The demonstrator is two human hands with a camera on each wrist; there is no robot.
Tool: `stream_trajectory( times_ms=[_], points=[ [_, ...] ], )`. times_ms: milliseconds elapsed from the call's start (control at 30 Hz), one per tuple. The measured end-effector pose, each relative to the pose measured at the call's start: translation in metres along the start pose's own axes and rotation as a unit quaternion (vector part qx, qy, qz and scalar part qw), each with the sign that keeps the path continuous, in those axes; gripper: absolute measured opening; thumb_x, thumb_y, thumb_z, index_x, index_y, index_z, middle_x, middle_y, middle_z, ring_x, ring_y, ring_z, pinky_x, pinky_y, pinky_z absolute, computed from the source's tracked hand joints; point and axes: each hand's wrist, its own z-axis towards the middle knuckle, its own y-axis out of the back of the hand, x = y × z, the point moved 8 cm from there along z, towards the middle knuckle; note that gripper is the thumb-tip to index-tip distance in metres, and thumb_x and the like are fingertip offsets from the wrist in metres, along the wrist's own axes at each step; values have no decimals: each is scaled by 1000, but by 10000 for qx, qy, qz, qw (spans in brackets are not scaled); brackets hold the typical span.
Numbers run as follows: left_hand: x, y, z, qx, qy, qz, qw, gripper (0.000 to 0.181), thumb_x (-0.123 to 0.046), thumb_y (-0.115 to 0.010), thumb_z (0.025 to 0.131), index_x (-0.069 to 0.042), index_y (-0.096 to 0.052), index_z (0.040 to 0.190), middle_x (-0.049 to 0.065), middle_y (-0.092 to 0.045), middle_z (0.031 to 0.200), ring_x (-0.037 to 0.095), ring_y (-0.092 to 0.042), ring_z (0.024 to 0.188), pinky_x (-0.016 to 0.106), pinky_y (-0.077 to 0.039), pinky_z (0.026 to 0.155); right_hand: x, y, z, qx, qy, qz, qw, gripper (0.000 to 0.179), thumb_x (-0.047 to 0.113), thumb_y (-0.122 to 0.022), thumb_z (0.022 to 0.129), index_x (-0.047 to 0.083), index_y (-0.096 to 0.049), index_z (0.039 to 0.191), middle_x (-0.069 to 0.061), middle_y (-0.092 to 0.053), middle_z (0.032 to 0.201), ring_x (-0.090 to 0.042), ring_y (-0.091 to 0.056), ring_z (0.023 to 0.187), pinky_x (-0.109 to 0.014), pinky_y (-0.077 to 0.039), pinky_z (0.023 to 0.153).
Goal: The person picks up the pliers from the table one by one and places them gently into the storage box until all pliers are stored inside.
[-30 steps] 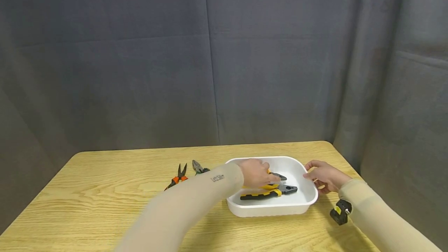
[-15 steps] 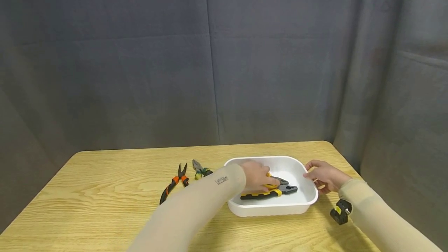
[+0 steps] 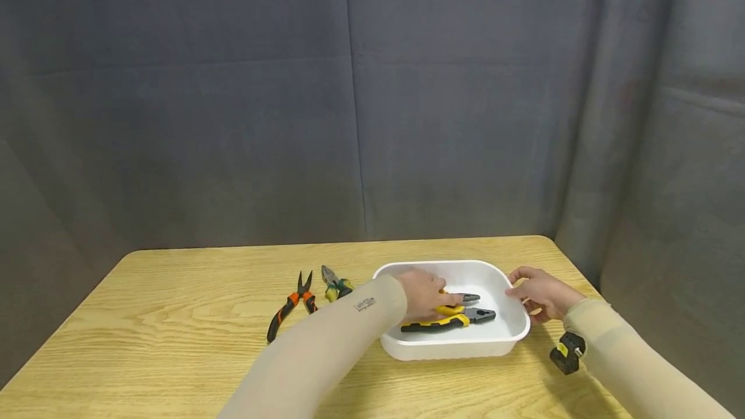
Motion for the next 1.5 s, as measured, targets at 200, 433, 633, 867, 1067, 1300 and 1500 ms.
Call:
stream_trajectory(
  times_ms=[200, 433, 633, 867, 1067, 1300, 1500],
  points=[
    [8, 2, -10, -366, 273, -388, 9982, 52, -52, -41, 100, -41, -32, 150, -7, -51, 106, 8, -48, 86, 21, -44, 82, 0, -3, 4, 33, 15, 19, 10000, 24, 5, -53, 95, -2, -43, 116, -11, -51, 88, -20, -50, 68, -29, -44, 58],
    [9, 9, -21, -709, 426, -372, 9959, 50, -57, -40, 99, -34, -43, 144, -6, -53, 108, 8, -50, 91, 20, -45, 84, 1, -3, 7, 34, 64, -14, 10000, 23, 4, -53, 94, -1, -43, 114, -11, -50, 85, -20, -50, 66, -29, -43, 56],
    [9, 20, -30, -811, 437, -733, 9930, 50, -53, -43, 100, -30, -45, 144, -5, -55, 112, 9, -50, 91, 21, -44, 86, 0, 2, 8, 25, 53, -51, 10000, 22, 4, -53, 95, -2, -43, 114, -11, -52, 87, -20, -51, 67, -29, -43, 57],
    [17, 24, -47, -1135, 785, -948, 9859, 51, -53, -49, 97, -27, -49, 141, -6, -56, 107, 7, -53, 90, 20, -46, 79, 1, 3, 10, 26, 57, -56, 10000, 23, 4, -53, 95, -2, -43, 115, -11, -52, 87, -20, -51, 67, -29, -44, 57],
    [21, 22, -59, -1330, 1005, -1038, 9805, 52, -47, -52, 98, -24, -46, 144, -3, -56, 125, 12, -55, 111, 25, -45, 93, 1, 4, 10, 30, 78, -29, 10000, 23, 4, -53, 95, -2, -42, 115, -10, -51, 84, -20, -50, 66, -29, -43, 56],
    [21, 21, -71, -1364, 1165, -905, 9796, 52, -46, -50, 99, -22, -44, 145, 0, -53, 132, 16, -54, 117, 28, -44, 98, 1, 4, 9, 20, 102, -16, 9999, 22, 4, -52, 95, -2, -42, 114, -9, -49, 82, -19, -49, 65, -28, -43, 56],
    [23, 22, -79, -1392, 1307, -1014, 9763, 52, -46, -45, 101, -21, -42, 147, 3, -49, 140, 20, -52, 122, 31, -46, 97, -2, 4, 7, 74, 109, 74, 9999, 22, 4, -52, 95, -2, -42, 114, -8, -50, 81, -19, -50, 65, -28, -43, 56]
  ],
)
